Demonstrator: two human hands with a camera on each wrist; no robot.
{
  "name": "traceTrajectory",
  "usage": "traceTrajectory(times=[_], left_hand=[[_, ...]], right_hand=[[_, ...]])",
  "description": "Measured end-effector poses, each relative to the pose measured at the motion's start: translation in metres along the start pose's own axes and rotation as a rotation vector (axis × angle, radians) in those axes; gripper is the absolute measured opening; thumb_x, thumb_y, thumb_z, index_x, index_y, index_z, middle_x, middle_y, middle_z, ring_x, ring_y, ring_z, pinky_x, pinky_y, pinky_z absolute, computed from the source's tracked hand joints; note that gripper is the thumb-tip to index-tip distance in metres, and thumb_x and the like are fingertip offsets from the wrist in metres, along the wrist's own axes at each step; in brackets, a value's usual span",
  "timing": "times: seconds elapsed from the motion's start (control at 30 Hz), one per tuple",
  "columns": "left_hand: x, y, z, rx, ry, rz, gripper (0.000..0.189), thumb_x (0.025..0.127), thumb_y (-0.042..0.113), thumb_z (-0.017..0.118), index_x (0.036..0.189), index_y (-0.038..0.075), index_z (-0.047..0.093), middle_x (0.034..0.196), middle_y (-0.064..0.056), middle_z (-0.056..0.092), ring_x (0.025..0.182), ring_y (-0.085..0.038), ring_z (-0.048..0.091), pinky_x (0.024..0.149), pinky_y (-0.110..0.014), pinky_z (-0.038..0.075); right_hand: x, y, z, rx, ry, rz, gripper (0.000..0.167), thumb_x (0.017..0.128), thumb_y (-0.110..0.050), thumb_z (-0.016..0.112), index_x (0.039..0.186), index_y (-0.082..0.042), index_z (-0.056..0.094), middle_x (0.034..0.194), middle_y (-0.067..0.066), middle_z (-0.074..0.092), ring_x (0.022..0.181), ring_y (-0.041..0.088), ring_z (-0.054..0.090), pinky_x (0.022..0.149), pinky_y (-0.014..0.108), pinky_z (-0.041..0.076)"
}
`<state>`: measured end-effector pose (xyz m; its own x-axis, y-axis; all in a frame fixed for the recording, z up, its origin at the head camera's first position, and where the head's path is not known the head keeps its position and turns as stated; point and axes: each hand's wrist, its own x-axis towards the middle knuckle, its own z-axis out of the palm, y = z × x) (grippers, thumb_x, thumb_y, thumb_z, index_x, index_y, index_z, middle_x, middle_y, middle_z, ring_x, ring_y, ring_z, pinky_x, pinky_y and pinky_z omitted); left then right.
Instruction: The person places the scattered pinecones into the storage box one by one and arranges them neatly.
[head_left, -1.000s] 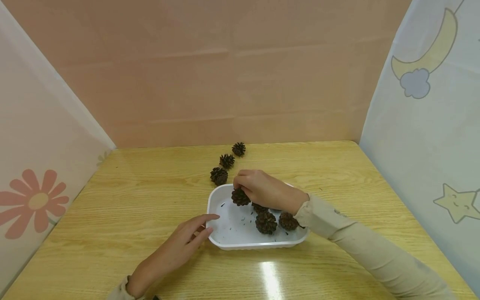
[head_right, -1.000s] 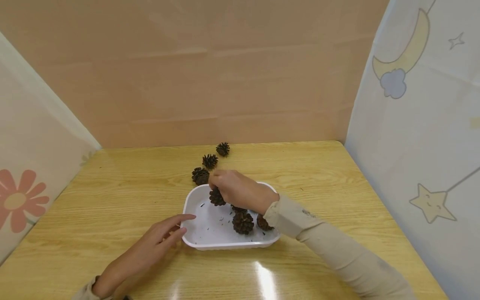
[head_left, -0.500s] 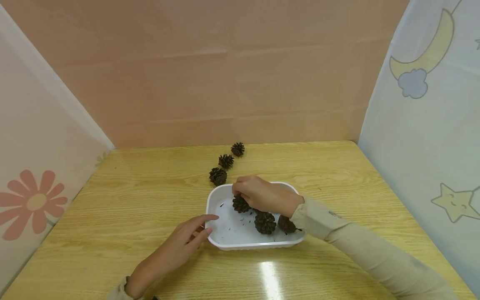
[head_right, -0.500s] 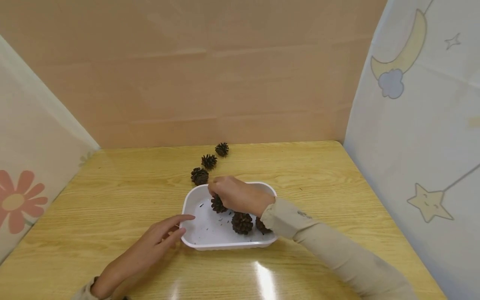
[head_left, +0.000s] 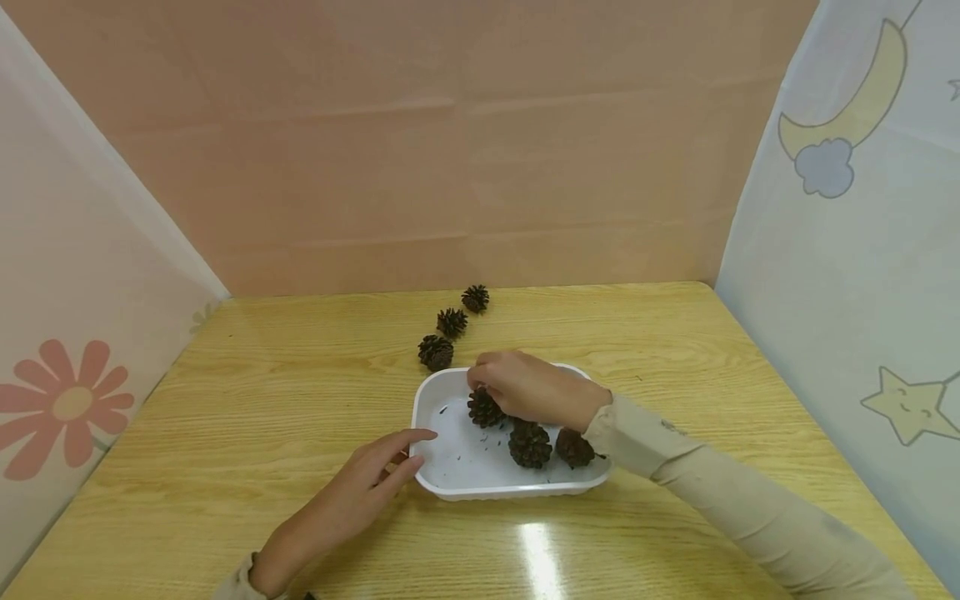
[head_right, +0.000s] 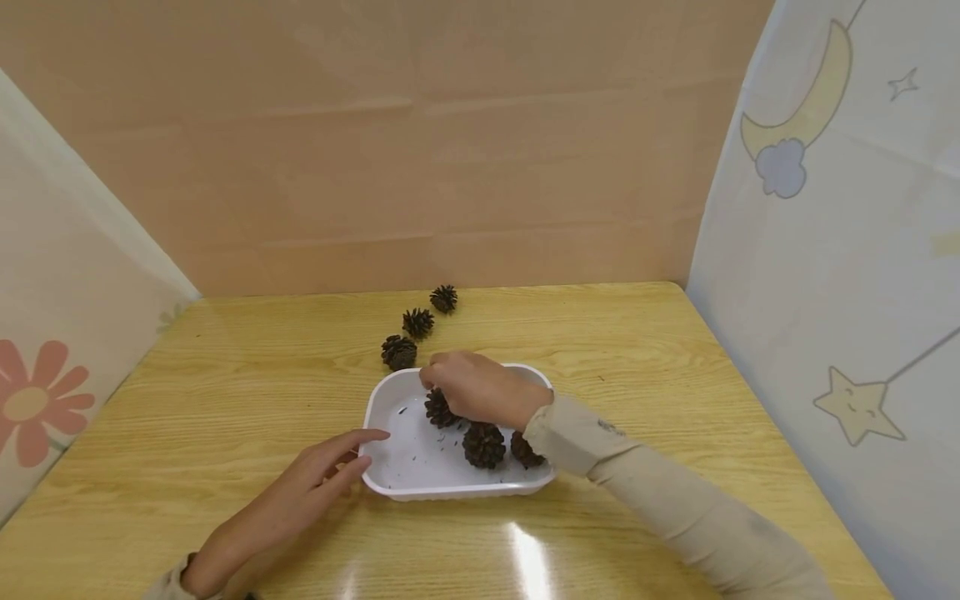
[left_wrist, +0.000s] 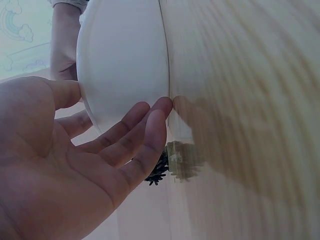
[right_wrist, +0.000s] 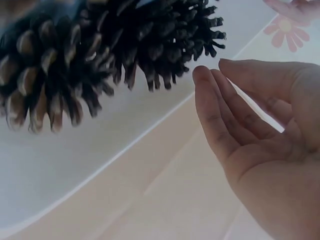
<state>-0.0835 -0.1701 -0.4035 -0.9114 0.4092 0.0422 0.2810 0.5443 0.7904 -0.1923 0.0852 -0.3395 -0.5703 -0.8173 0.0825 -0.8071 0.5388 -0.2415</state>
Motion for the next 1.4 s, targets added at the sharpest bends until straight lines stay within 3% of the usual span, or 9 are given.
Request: traceTrajectory(times=[0.17,0.43,0.67,0.87,1.13,1.4], left_hand=[[-0.001,-0.001,0.000,0.005,0.002,-0.004,0.035,0.108,0.030,0.047,0.141,0.020,0.055,0.124,0.000,0.063,0.105,-0.013,0.061,0.085,-0.031,0.054],[-0.001,-0.003,0.000,-0.005,0.010,0.009,0.036,0.107,0.028,0.048,0.141,0.018,0.055,0.130,-0.004,0.061,0.103,-0.014,0.063,0.084,-0.031,0.055],[0.000,-0.007,0.001,-0.012,0.007,0.015,0.036,0.107,0.028,0.047,0.141,0.018,0.054,0.133,-0.004,0.061,0.102,-0.014,0.064,0.083,-0.031,0.055],[-0.001,-0.007,0.000,-0.010,0.004,0.006,0.037,0.107,0.029,0.047,0.141,0.018,0.054,0.134,-0.005,0.061,0.102,-0.015,0.065,0.083,-0.031,0.055],[0.000,-0.006,-0.001,-0.019,-0.009,0.002,0.037,0.107,0.030,0.047,0.141,0.017,0.054,0.133,-0.005,0.061,0.099,-0.014,0.066,0.082,-0.030,0.055],[0.002,-0.004,0.000,-0.014,-0.005,0.012,0.036,0.107,0.030,0.047,0.141,0.017,0.055,0.131,-0.003,0.062,0.097,-0.010,0.066,0.082,-0.030,0.055]], right_hand=[[0.002,0.003,-0.007,-0.006,0.021,-0.019,0.021,0.091,0.005,0.064,0.108,-0.005,0.072,0.104,0.006,0.069,0.095,0.018,0.067,0.082,0.029,0.056],[0.007,0.010,-0.024,-0.007,0.047,-0.009,0.021,0.091,0.005,0.064,0.108,-0.005,0.072,0.104,0.007,0.070,0.092,0.017,0.066,0.078,0.028,0.055],[0.019,0.027,-0.038,-0.003,0.097,0.012,0.021,0.091,0.005,0.063,0.109,-0.003,0.072,0.108,0.009,0.071,0.097,0.021,0.067,0.083,0.032,0.056],[0.035,0.050,-0.047,0.034,0.083,0.113,0.019,0.093,0.001,0.065,0.111,-0.003,0.072,0.108,0.011,0.071,0.097,0.022,0.067,0.084,0.035,0.055],[0.058,0.088,-0.042,0.085,0.109,0.211,0.020,0.092,-0.001,0.067,0.112,-0.001,0.070,0.104,0.012,0.069,0.093,0.025,0.064,0.081,0.039,0.054],[0.077,0.115,-0.037,0.118,0.108,0.272,0.027,0.092,0.001,0.065,0.119,0.005,0.065,0.115,0.021,0.065,0.105,0.034,0.062,0.088,0.042,0.053]])
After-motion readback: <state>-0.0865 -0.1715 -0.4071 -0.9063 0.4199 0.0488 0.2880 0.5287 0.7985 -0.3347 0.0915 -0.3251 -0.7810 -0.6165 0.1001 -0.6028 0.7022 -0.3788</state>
